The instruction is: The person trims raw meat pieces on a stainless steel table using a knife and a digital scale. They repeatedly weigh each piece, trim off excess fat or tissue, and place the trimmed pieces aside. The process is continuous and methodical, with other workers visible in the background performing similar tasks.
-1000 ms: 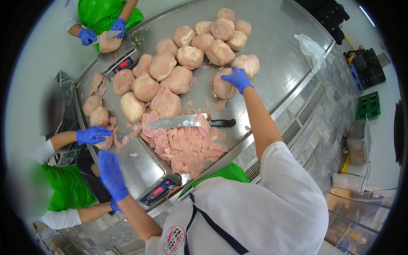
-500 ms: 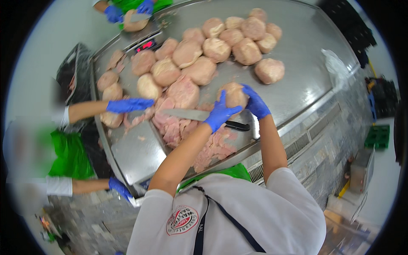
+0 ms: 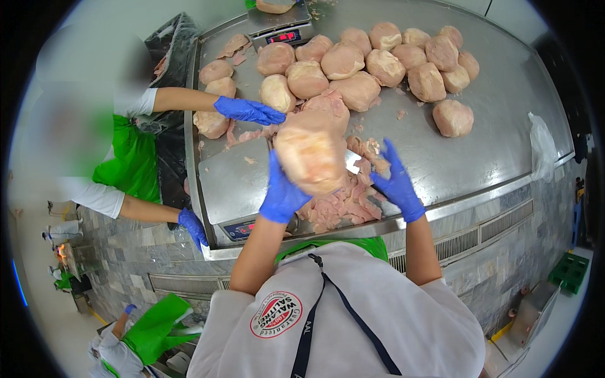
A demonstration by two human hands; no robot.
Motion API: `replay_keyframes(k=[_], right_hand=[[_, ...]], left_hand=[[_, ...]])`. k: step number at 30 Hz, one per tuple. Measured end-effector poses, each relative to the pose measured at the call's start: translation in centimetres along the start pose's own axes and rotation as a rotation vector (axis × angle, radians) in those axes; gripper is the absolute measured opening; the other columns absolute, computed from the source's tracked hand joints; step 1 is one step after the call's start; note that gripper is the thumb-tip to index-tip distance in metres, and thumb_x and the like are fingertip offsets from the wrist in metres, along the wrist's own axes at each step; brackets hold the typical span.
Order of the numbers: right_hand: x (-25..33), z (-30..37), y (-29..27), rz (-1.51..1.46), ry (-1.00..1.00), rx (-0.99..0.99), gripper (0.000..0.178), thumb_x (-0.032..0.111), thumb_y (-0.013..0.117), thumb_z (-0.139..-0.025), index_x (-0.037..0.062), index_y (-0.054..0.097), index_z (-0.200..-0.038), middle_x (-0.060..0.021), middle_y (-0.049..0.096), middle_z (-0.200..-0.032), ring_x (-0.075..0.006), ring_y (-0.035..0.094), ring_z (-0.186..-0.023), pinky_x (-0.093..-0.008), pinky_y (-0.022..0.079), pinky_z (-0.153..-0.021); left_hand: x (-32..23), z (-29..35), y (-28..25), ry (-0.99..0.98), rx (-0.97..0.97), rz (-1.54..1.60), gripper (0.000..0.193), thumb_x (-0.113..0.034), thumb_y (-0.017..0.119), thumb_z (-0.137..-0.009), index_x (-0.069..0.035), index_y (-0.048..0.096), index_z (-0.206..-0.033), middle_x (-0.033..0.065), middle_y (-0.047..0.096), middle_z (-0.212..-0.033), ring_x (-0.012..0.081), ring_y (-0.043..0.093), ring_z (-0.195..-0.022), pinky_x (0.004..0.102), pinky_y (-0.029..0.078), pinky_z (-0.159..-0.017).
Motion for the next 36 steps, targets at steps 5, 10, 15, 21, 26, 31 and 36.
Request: replay_keyframes(k=[5,10,15,21,26,31,36], right_hand=[[-6.9,2.8,4.0,0.625,0.057,-0.007,0.098,0.014,0.071,-0.082,0.0072,0.012,-0.161,-0.0254,0.060,-0.122,-0.0419,0.062,-0.102,-0.0471,0.054,-0.086],[-6.1,3.0,2.3,0.642,0.129,-0.004,0.097,0.013,0.070,-0.081,0.0167,0.015,-0.161,-0.0239,0.067,-0.112,-0.0424,0.067,-0.092,-0.0483,0.056,-0.079],[-5.8,5.4,-3.6,0.645,0.171,-0.125,0.095,0.023,0.073,-0.083,0.0201,0.017,-0.160,-0.0227,0.072,-0.095,-0.0430,0.070,-0.083,-0.0509,0.054,-0.070],[-10.7,6.0,-11.1,0.389,0.311,-0.411,0.063,0.048,0.061,-0.098,0.0136,0.037,-0.146,-0.0160,0.068,-0.084,-0.0312,0.065,-0.067,-0.0424,0.048,-0.059],[-13.7,6.0,-13.0,0.075,0.358,-0.593,0.041,0.029,0.072,-0.094,0.0099,0.049,-0.123,0.0050,0.047,-0.066,-0.0036,0.039,-0.048,-0.0223,0.031,-0.041],[-12.9,6.7,-14.0,-0.173,0.352,-0.669,0.034,0.018,0.070,-0.093,0.0101,0.048,-0.118,0.0046,0.045,-0.066,-0.0044,0.040,-0.047,-0.0228,0.033,-0.040],[-9.3,7.4,-14.1,-0.259,0.229,-0.694,0.033,0.008,0.064,-0.093,0.0076,0.047,-0.121,0.0009,0.048,-0.064,-0.0078,0.046,-0.049,-0.0236,0.038,-0.043]], left_hand=[[-5.0,8.4,-4.2,0.214,-0.124,0.015,0.085,-0.072,0.050,-0.091,-0.018,0.035,-0.154,0.0122,0.042,-0.155,0.0373,0.043,-0.141,0.0645,0.035,-0.114],[-6.8,12.9,-7.6,0.320,-0.317,0.078,0.088,-0.076,0.055,-0.087,-0.021,0.036,-0.153,0.0111,0.042,-0.155,0.0370,0.045,-0.138,0.0660,0.041,-0.108],[-4.9,15.5,-9.9,0.228,-0.260,0.258,0.083,-0.069,0.053,-0.092,-0.020,0.031,-0.156,0.0122,0.035,-0.159,0.0396,0.037,-0.143,0.0595,0.042,-0.110],[-6.6,16.6,-9.5,0.183,-0.238,0.197,0.070,-0.054,0.048,-0.102,-0.017,0.025,-0.157,0.0182,0.034,-0.159,0.0400,0.038,-0.143,0.0554,0.044,-0.111],[-8.5,17.6,-9.9,0.238,-0.343,-0.002,0.064,-0.047,0.036,-0.108,-0.011,0.022,-0.158,0.0242,0.027,-0.160,0.0482,0.034,-0.143,0.0572,0.042,-0.113],[-10.5,20.9,-10.0,0.361,-0.628,-0.444,0.070,-0.054,0.048,-0.103,-0.007,0.033,-0.153,0.0219,0.048,-0.144,0.0362,0.056,-0.126,0.0471,0.057,-0.097],[-12.9,24.3,-6.0,0.488,-0.929,-1.140,0.067,-0.034,0.066,-0.099,-0.001,0.033,-0.148,0.0158,0.064,-0.106,0.0213,0.069,-0.084,0.0324,0.058,-0.073]])
Point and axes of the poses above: each hand's wrist, its own z-axis away from the middle knuckle, its own y-axis out of the palm, x = y × z, the point moved 9 cm from there along -z, towards the middle knuckle
